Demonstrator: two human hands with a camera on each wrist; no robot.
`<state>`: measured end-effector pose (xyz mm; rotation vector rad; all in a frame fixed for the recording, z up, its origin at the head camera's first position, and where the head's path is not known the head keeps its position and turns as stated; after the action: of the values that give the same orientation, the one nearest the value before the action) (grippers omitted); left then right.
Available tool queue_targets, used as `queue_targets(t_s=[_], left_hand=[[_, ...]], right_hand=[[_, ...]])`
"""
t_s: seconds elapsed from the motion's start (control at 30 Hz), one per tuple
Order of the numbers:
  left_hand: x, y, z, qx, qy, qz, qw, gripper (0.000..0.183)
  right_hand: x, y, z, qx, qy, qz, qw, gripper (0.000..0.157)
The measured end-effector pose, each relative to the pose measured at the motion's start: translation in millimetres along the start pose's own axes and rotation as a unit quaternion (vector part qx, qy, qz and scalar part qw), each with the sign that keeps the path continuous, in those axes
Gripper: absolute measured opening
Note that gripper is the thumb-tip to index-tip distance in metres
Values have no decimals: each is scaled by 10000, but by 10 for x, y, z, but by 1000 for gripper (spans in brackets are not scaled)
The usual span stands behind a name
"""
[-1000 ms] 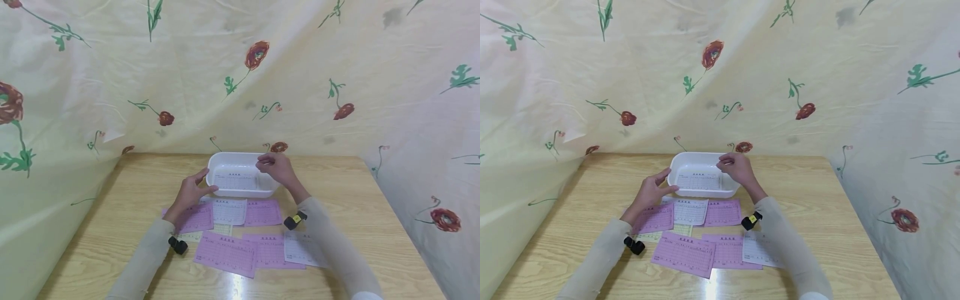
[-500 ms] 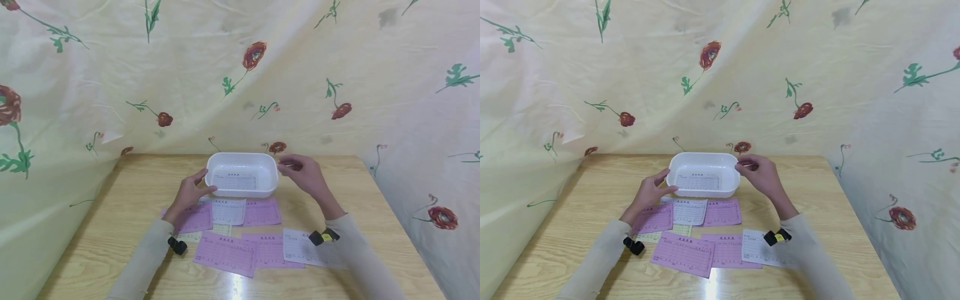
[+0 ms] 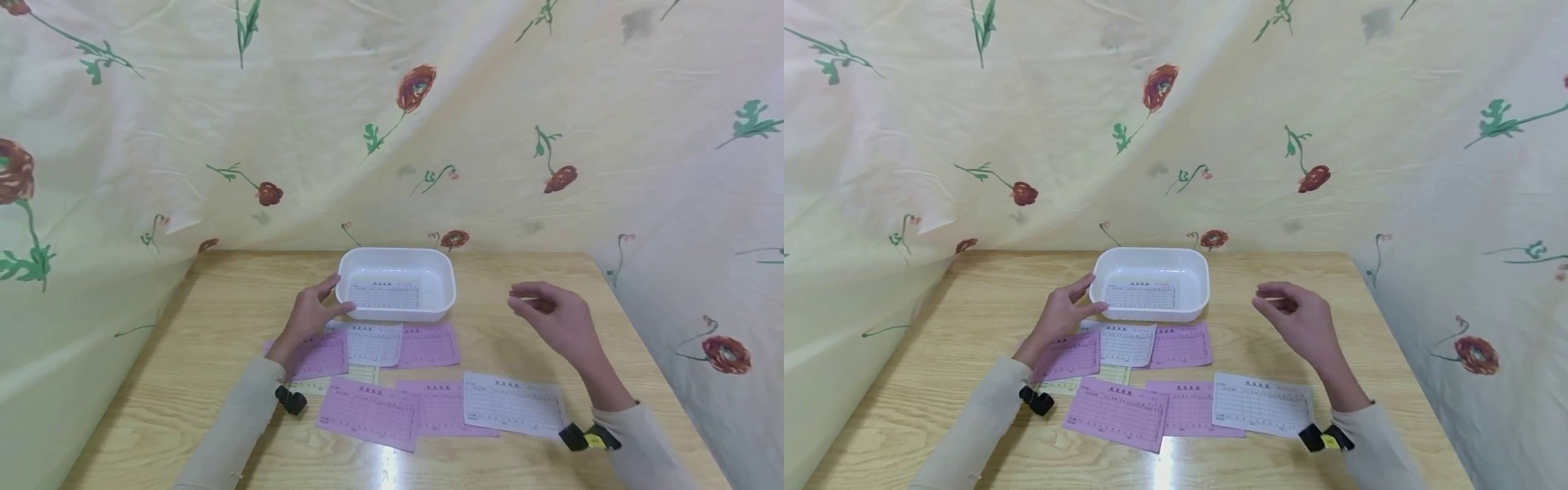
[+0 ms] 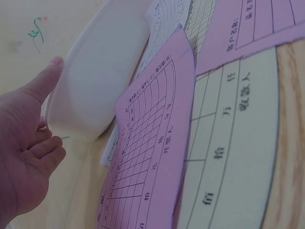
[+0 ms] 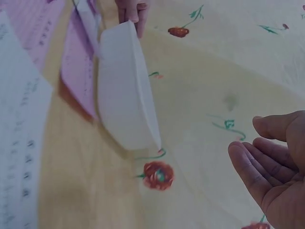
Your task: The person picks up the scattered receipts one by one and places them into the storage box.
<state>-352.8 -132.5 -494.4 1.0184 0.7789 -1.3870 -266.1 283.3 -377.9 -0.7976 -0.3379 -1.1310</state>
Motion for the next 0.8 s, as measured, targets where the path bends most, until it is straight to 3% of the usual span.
queue_targets(t_s=[0.33,0.8], left_hand=[[25,9,1,50,49,76,9999,89],[61,-24,-16,45,17,226,9997,93]], right_hand=[[-270,600,132,-110,127,-357,9992,33],[-600,1103,80,92,316,-943,9950,38]])
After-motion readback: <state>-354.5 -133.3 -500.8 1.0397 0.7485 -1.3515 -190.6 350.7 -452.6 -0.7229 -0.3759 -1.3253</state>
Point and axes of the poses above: each hand's wrist, its own y-axis away from the middle knuckle, its own z-axis out of the back of the hand, x = y × z, the point moved 9 cm from there along -y, towards the middle knuckle, and after that the axes turned 14 degrees about z, right-handed, at the moved point
